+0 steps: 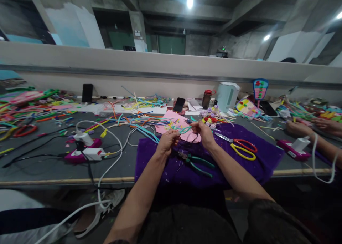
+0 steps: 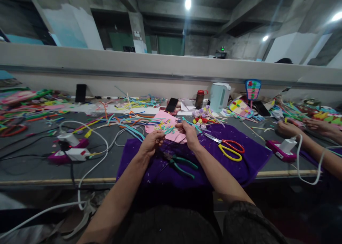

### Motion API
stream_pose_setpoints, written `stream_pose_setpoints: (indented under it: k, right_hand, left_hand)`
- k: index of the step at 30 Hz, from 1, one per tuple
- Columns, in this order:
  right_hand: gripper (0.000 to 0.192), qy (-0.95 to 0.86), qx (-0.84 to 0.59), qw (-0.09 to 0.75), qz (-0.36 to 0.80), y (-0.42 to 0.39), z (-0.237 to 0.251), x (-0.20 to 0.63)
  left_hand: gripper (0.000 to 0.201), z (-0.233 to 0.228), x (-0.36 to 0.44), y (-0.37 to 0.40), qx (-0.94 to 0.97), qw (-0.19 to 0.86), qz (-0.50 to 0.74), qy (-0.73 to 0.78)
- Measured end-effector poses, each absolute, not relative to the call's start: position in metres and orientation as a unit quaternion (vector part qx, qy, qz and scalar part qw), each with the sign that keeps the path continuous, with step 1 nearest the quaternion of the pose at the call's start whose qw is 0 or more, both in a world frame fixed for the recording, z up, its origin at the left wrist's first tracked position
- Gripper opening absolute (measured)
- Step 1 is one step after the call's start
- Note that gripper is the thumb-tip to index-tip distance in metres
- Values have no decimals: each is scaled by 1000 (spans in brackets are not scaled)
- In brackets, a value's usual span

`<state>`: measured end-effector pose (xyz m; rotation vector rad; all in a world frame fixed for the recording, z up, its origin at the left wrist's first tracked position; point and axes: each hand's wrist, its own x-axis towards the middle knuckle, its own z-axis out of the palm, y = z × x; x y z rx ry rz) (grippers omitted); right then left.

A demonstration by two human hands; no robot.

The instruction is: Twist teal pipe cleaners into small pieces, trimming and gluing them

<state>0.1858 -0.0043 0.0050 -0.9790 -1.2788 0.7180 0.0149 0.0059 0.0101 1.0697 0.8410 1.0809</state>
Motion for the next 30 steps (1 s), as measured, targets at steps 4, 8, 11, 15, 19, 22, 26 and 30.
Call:
stream_pose_setpoints:
  k: [4, 8, 11, 15, 19, 22, 26, 30]
  right_hand:
    - [25, -656, -418, 606, 169, -11, 3, 180]
    - [22, -736, -399, 546, -27, -18, 5, 174]
    - [18, -779, -382, 486, -100, -17, 6, 175]
    - [17, -800, -383, 443, -133, -14, 4, 180]
    - [17, -806, -366, 442, -144, -14, 4, 179]
    - [14, -808, -359, 443, -146, -15, 5, 177]
    - [16, -804, -379, 447, -100, -21, 10, 172]
    - [16, -757, -443, 481, 12, -26, 16, 168]
  left_hand:
    - [21, 10, 13, 9, 437, 692, 466, 337]
    - [20, 8, 14, 8, 441, 716, 438, 318]
    - [19, 6, 14, 7, 466, 715, 411, 321]
    - [18, 5, 14, 6, 485, 710, 396, 323]
    - [16, 7, 14, 4, 490, 702, 397, 331]
    - [16, 9, 14, 3, 502, 695, 394, 332]
    - [19, 8, 16, 2, 518, 683, 397, 328]
    - [19, 8, 20, -5, 598, 561, 477, 317]
